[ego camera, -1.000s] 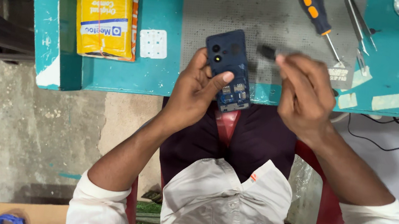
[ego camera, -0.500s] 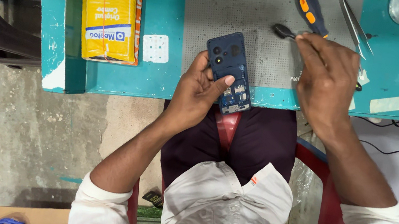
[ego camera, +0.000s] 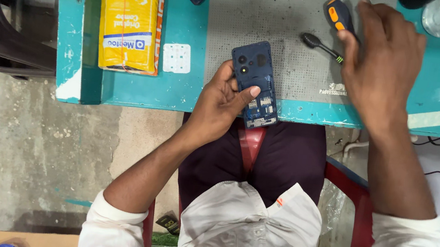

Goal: The person disassembles a smartphone by removing the back cover and unscrewing internal components. They use a screwdriver to remove screws and a spray bottle to clean the interior before reassembling the device.

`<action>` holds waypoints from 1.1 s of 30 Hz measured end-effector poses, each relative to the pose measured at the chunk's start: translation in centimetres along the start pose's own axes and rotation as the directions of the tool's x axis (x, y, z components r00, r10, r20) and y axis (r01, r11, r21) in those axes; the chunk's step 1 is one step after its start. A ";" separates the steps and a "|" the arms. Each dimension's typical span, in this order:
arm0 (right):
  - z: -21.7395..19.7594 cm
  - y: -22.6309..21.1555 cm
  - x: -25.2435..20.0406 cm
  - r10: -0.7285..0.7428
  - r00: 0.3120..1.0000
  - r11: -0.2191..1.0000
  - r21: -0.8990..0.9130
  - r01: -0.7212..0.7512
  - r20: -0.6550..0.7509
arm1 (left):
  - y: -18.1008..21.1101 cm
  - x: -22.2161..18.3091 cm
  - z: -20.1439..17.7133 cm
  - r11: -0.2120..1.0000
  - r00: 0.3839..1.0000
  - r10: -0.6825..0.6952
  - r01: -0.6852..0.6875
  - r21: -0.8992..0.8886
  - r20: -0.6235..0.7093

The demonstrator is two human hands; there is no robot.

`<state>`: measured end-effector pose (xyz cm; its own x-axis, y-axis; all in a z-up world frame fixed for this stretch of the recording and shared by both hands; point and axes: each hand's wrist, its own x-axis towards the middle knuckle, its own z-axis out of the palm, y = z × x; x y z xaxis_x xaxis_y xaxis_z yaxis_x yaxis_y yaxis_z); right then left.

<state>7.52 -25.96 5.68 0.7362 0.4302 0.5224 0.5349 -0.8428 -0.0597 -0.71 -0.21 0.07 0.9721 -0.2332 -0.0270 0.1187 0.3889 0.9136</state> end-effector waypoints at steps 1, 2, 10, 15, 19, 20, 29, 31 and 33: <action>0.3 0.3 0.5 -0.013 1.000 1.000 -0.015 0.013 0.009 | 0.1 0.0 0.0 1.000 1.000 -0.009 0.009 0.001 -0.003; 0.8 0.4 1.1 -0.021 0.999 1.000 -0.019 0.022 0.031 | 0.1 0.0 0.0 1.000 1.000 -0.018 0.018 -0.009 -0.003; -0.3 -0.7 1.0 0.001 0.988 0.909 0.412 0.062 -0.151 | -0.1 -0.1 -0.1 0.999 0.999 -0.037 0.038 -0.026 0.008; -1.6 -2.2 -1.4 0.110 0.964 0.624 0.772 0.122 -0.241 | 0.3 -0.1 0.0 0.996 0.996 -0.087 0.087 0.036 -0.009; -0.9 -3.0 -1.2 0.046 0.944 0.592 0.770 0.238 -0.327 | 0.3 -0.3 0.2 0.996 0.997 -0.073 0.073 0.047 0.010; -0.9 -3.3 -1.2 0.050 0.944 0.563 0.790 0.243 -0.326 | 0.3 -0.3 0.2 0.995 0.997 -0.079 0.078 0.059 0.008; -0.8 -4.1 -0.8 -0.099 0.932 0.551 0.761 0.344 -0.349 | 0.3 -0.3 0.1 0.993 0.995 -0.099 0.098 0.073 0.008; -0.8 -4.1 -0.7 -0.115 0.929 0.549 0.757 0.354 -0.351 | 0.3 -0.2 0.2 0.992 0.994 -0.107 0.107 0.069 0.004; -0.8 -4.2 -0.7 -0.120 0.926 0.540 0.759 0.364 -0.359 | 0.2 -0.3 0.2 0.993 0.996 -0.086 0.085 0.078 0.007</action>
<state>4.45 -22.98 6.23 0.4685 0.3836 0.7958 0.8716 -0.0533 -0.4874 -0.97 -0.27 0.38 0.9567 -0.2724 -0.1028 0.1852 0.2970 0.9367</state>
